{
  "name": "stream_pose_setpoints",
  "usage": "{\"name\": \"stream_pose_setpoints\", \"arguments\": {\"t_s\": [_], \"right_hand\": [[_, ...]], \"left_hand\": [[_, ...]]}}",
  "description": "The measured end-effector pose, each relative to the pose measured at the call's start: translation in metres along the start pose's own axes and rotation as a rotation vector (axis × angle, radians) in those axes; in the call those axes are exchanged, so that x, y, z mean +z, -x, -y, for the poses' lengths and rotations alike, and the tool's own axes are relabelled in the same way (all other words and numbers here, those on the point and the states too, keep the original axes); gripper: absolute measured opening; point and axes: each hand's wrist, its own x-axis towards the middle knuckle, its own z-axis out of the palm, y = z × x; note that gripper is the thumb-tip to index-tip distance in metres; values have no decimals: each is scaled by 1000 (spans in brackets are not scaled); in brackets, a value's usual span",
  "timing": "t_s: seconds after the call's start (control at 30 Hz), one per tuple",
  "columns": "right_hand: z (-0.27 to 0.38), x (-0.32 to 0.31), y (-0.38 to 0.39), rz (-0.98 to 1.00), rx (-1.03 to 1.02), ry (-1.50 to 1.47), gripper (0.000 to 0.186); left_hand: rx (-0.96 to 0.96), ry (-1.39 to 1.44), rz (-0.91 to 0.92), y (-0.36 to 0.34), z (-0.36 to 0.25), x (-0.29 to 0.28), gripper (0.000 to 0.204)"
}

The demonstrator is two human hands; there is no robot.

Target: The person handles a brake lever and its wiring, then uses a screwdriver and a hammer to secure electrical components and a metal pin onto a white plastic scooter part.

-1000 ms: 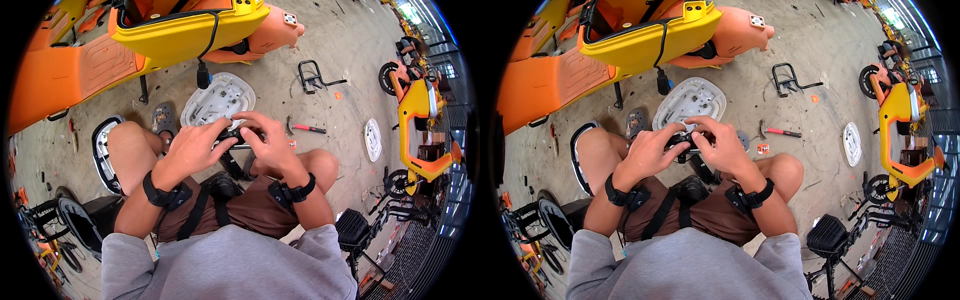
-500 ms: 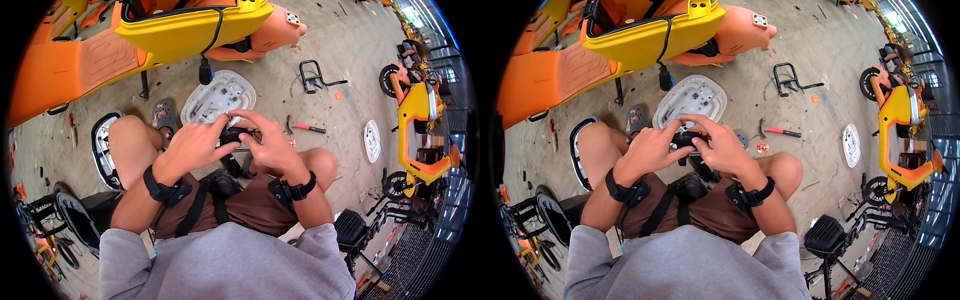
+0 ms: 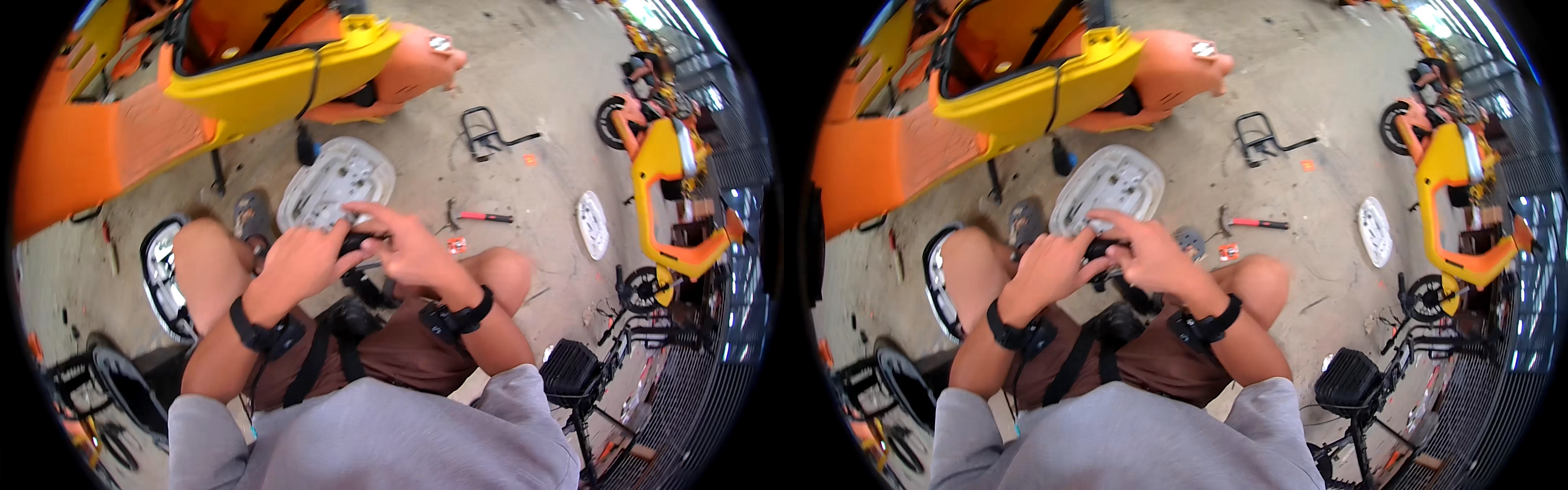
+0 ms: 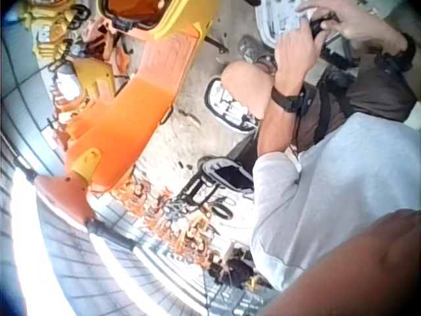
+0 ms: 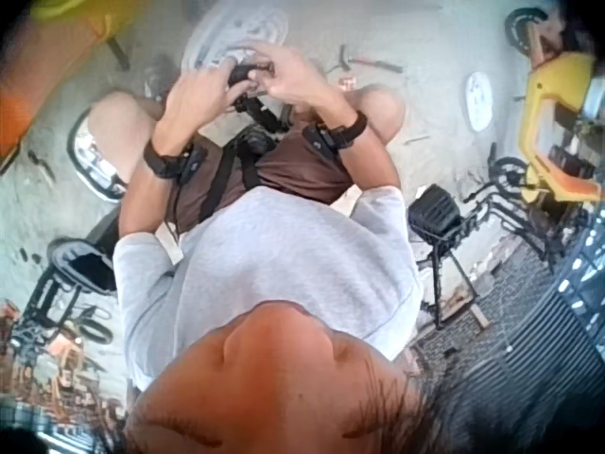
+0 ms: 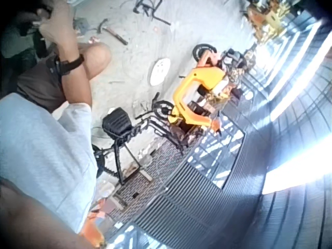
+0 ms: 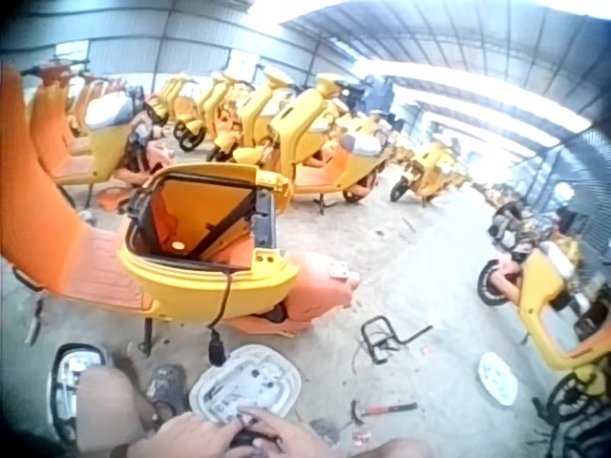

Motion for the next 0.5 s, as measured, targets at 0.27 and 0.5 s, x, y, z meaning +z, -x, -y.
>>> {"name": "stream_pose_setpoints", "arguments": {"t_s": [0.27,0.5], "right_hand": [[-1,-1,3,-71,-74,33,61],[-4,-7,4,-118,-160,93,57]], "left_hand": [[-107,64,46,-3,-13,-18,39],[-60,93,6,-2,-10,-15,30]]}}
